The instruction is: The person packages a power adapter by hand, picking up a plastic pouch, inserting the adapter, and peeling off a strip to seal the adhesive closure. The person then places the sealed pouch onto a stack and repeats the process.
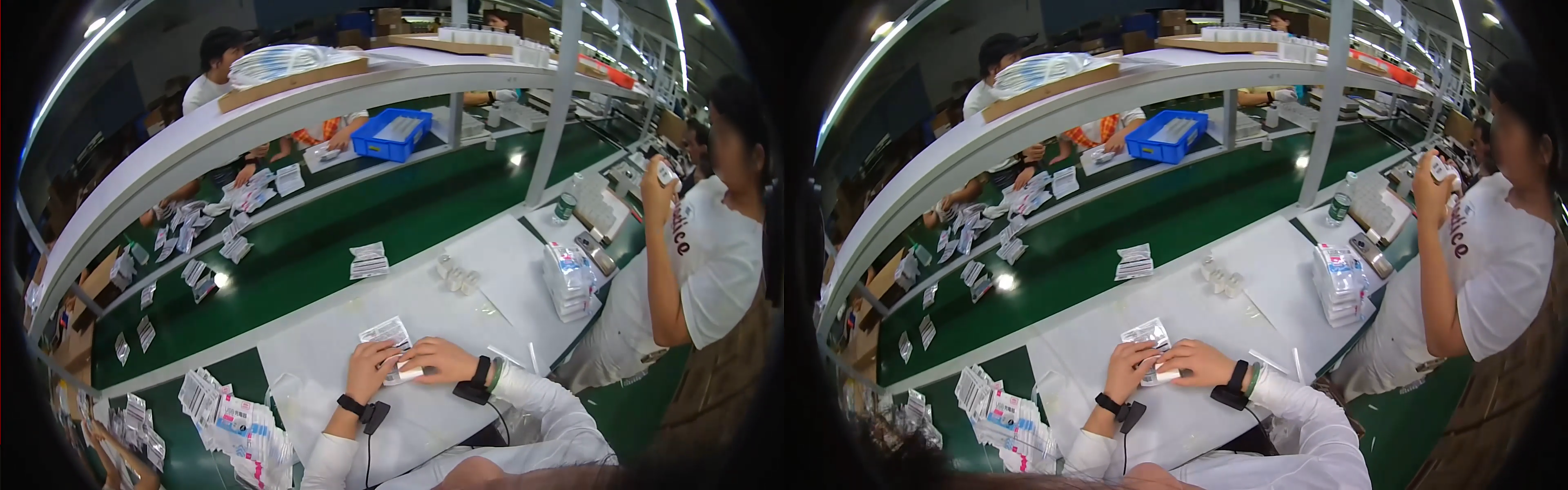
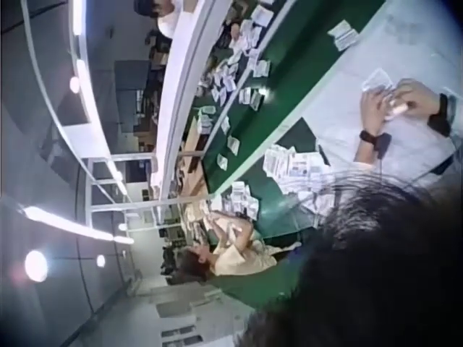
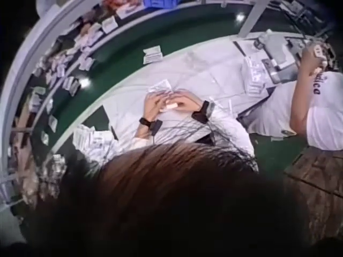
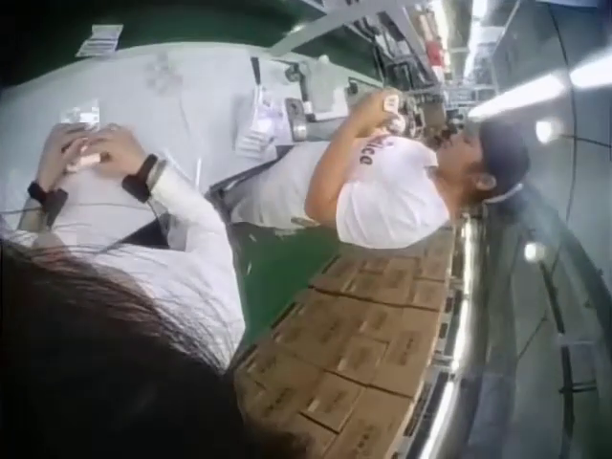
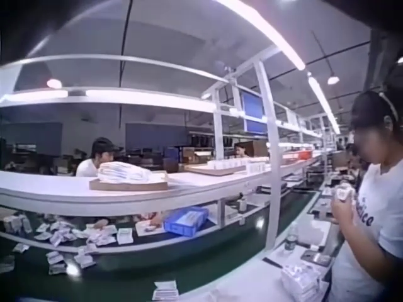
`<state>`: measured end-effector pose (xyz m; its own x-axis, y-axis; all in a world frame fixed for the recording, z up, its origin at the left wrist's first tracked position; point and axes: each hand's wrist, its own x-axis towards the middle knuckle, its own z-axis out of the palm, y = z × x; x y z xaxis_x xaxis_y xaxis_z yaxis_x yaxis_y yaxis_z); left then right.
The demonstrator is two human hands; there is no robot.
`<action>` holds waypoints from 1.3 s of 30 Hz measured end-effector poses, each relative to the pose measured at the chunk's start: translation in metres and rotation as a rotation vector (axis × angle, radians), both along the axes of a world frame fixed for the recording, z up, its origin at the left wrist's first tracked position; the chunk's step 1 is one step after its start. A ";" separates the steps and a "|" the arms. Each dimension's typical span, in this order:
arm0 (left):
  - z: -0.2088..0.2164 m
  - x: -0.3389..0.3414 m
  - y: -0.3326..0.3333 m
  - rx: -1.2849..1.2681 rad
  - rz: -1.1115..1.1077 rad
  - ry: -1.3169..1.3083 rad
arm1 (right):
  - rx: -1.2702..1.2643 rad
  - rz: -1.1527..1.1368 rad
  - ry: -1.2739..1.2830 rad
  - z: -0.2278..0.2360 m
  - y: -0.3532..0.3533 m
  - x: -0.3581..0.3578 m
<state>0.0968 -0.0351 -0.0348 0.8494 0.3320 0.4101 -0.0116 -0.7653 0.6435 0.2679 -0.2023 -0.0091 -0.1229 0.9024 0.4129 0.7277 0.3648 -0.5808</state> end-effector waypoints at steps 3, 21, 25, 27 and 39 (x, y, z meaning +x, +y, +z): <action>-0.001 0.004 -0.009 0.002 0.059 0.035 | 0.053 -0.090 -0.078 -0.007 -0.002 -0.002; 0.023 0.026 -0.030 0.481 0.180 0.093 | -0.223 -0.267 0.197 -0.023 0.040 0.024; 0.016 0.038 -0.028 0.517 0.222 0.144 | -0.223 -0.264 0.240 -0.021 0.036 0.023; 0.012 0.035 -0.033 0.585 0.334 0.153 | -0.216 -0.264 0.218 -0.019 0.035 0.022; 0.016 0.055 -0.033 0.711 0.504 0.178 | -0.187 -0.247 0.055 -0.018 0.031 0.015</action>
<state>0.1522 -0.0678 -0.0186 0.7417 0.4009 0.5377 0.4894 -0.8717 -0.0252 0.2824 -0.1713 -0.0273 0.1274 0.9631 0.2370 0.7463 0.0643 -0.6624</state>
